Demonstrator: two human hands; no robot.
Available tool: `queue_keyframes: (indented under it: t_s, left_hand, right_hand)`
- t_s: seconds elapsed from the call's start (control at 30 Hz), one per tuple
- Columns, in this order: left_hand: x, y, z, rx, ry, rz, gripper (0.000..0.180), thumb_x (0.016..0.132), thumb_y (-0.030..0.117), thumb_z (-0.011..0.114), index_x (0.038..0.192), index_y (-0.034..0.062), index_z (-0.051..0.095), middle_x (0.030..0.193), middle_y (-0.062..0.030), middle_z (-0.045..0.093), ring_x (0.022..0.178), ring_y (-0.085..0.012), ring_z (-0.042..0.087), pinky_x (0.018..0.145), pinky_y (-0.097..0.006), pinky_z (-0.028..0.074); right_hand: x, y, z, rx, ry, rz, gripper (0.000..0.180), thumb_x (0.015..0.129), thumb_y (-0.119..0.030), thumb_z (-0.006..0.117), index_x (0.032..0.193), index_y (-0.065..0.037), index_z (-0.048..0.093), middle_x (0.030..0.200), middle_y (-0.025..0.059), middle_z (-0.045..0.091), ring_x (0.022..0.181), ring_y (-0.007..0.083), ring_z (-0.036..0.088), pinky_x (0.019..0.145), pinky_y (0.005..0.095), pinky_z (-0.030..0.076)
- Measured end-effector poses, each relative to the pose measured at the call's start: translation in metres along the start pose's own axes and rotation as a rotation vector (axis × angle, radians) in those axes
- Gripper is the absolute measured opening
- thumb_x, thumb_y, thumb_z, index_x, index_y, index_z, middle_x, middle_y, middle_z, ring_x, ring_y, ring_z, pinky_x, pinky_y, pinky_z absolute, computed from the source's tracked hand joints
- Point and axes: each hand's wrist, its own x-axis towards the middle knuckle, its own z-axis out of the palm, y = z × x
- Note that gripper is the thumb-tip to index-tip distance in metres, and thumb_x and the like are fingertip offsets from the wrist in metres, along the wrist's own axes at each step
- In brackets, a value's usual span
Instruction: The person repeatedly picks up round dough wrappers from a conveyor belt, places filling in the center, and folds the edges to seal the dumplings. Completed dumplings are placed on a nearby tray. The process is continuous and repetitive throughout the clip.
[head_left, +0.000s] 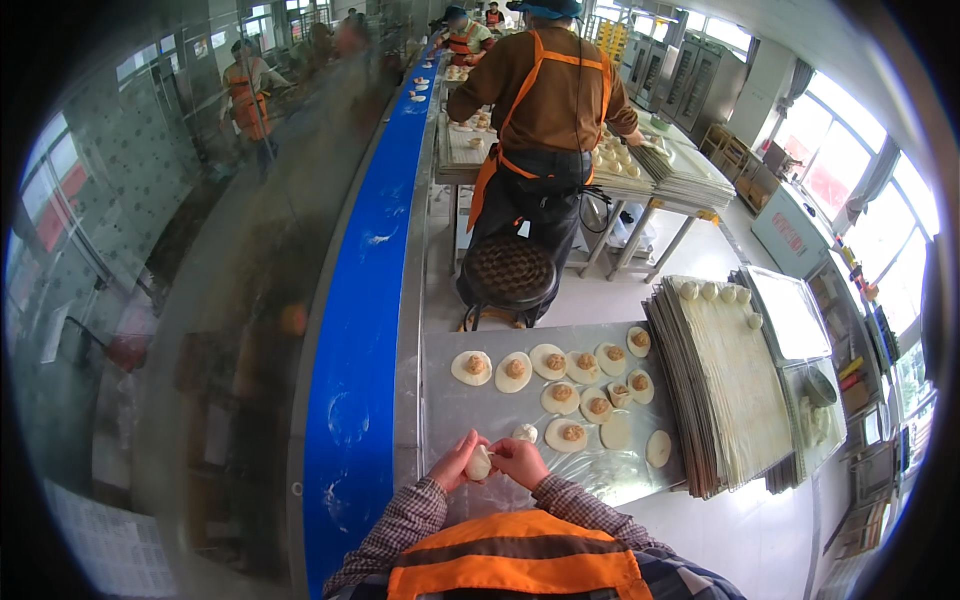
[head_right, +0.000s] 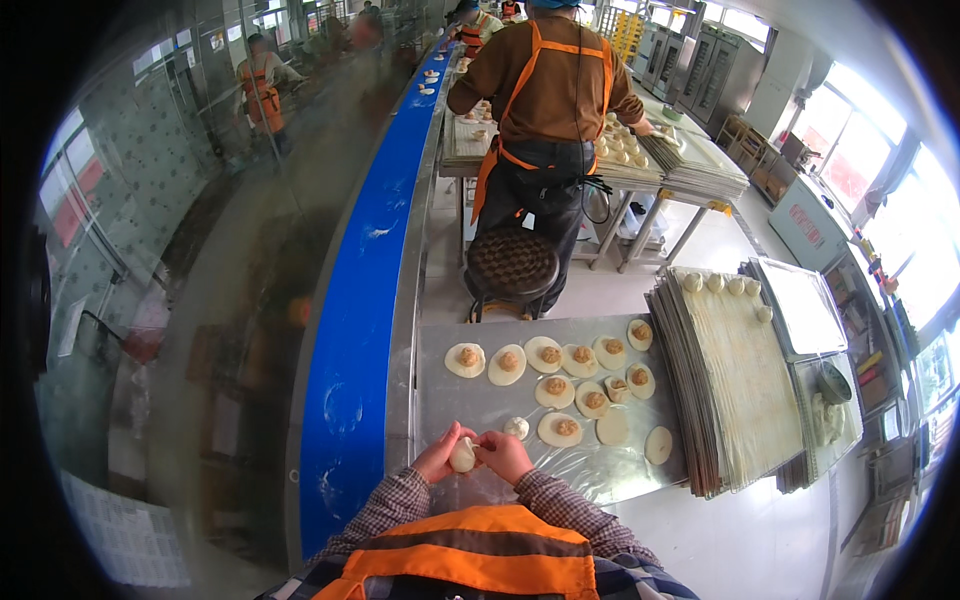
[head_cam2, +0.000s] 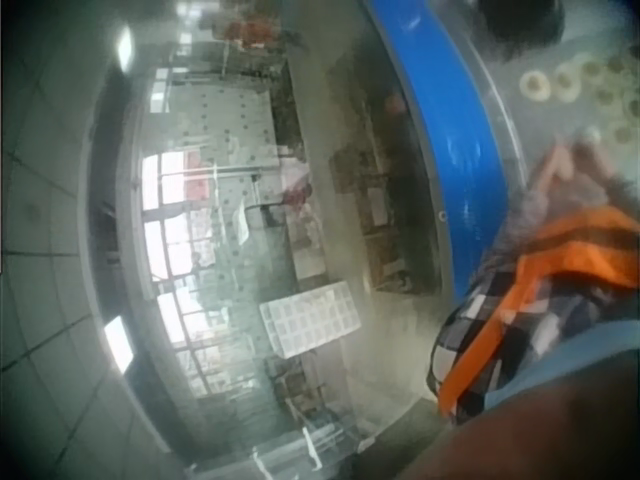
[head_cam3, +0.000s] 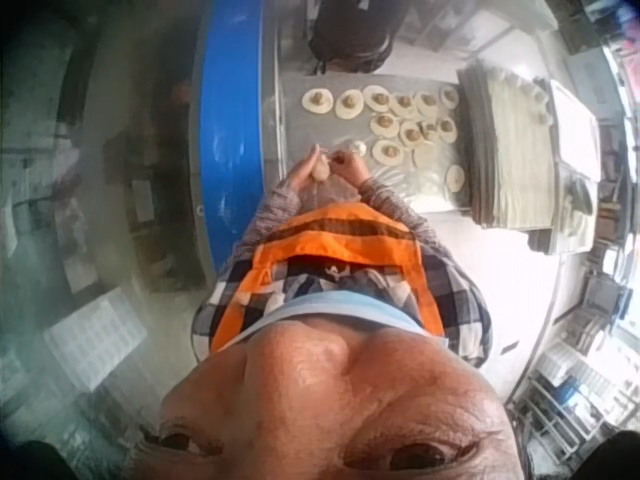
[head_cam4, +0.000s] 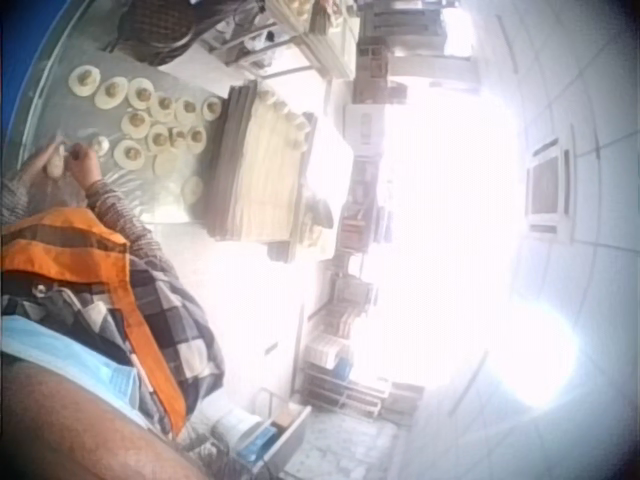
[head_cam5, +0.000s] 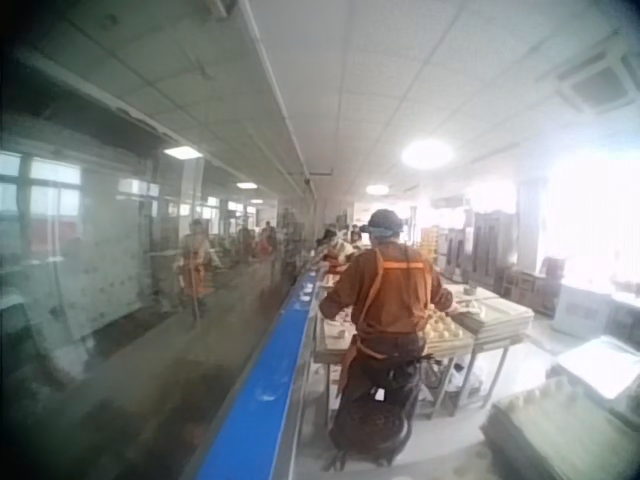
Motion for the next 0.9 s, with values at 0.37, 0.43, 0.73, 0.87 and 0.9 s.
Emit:
queue_keyframes:
  t_s: [0.37,0.43,0.73,0.87,0.9]
  left_hand:
    - [-0.012,0.003,-0.002,-0.063,0.067,-0.02,0.052,0.097,0.055,0.038,0.103,0.0068,0.057,0.076,-0.0034,0.061,0.056,-0.0119,0.058,0.041,-0.023,0.039]
    - [-0.015,0.002,0.009,0.183,0.171,0.221,0.056,0.096,0.058,0.035,0.099,0.0067,0.057,0.073,-0.0039,0.06,0.055,-0.0124,0.058,0.041,-0.023,0.039]
    - [-0.007,-0.002,0.003,-0.127,0.023,0.109,0.052,0.097,0.055,0.037,0.101,0.008,0.057,0.072,-0.0036,0.061,0.051,-0.01,0.055,0.042,-0.023,0.039]
    - [-0.012,0.002,0.01,0.419,0.182,0.519,0.053,0.094,0.059,0.039,0.094,0.0086,0.058,0.071,-0.0039,0.061,0.051,-0.0107,0.055,0.042,-0.024,0.04]
    - [-0.014,0.004,0.012,0.354,0.172,0.472,0.054,0.094,0.06,0.04,0.094,0.0089,0.058,0.071,-0.0037,0.061,0.053,-0.0109,0.056,0.042,-0.024,0.041]
  right_hand:
    - [0.001,-0.003,0.003,0.094,-0.041,0.052,0.018,0.082,-0.006,0.063,0.099,0.001,0.062,0.076,0.0085,0.066,0.067,0.014,0.064,0.062,0.0276,0.051]
    - [0.002,-0.004,0.0,0.119,-0.033,0.051,0.02,0.082,-0.006,0.064,0.1,0.001,0.061,0.077,0.0084,0.066,0.068,0.0141,0.064,0.062,0.0273,0.051]
    - [-0.008,-0.011,0.001,0.054,0.016,-0.047,0.016,0.082,-0.005,0.064,0.096,0.002,0.061,0.076,0.0076,0.066,0.07,0.0135,0.065,0.062,0.0263,0.051]
    - [-0.007,-0.017,-0.003,0.089,0.01,0.114,0.018,0.081,-0.006,0.064,0.098,-0.002,0.062,0.078,0.0119,0.066,0.072,0.021,0.066,0.062,0.0314,0.052]
    - [-0.01,-0.02,-0.003,-0.106,0.027,-0.129,0.017,0.082,-0.007,0.063,0.098,-0.003,0.062,0.079,0.0131,0.066,0.071,0.0242,0.066,0.062,0.0335,0.051]
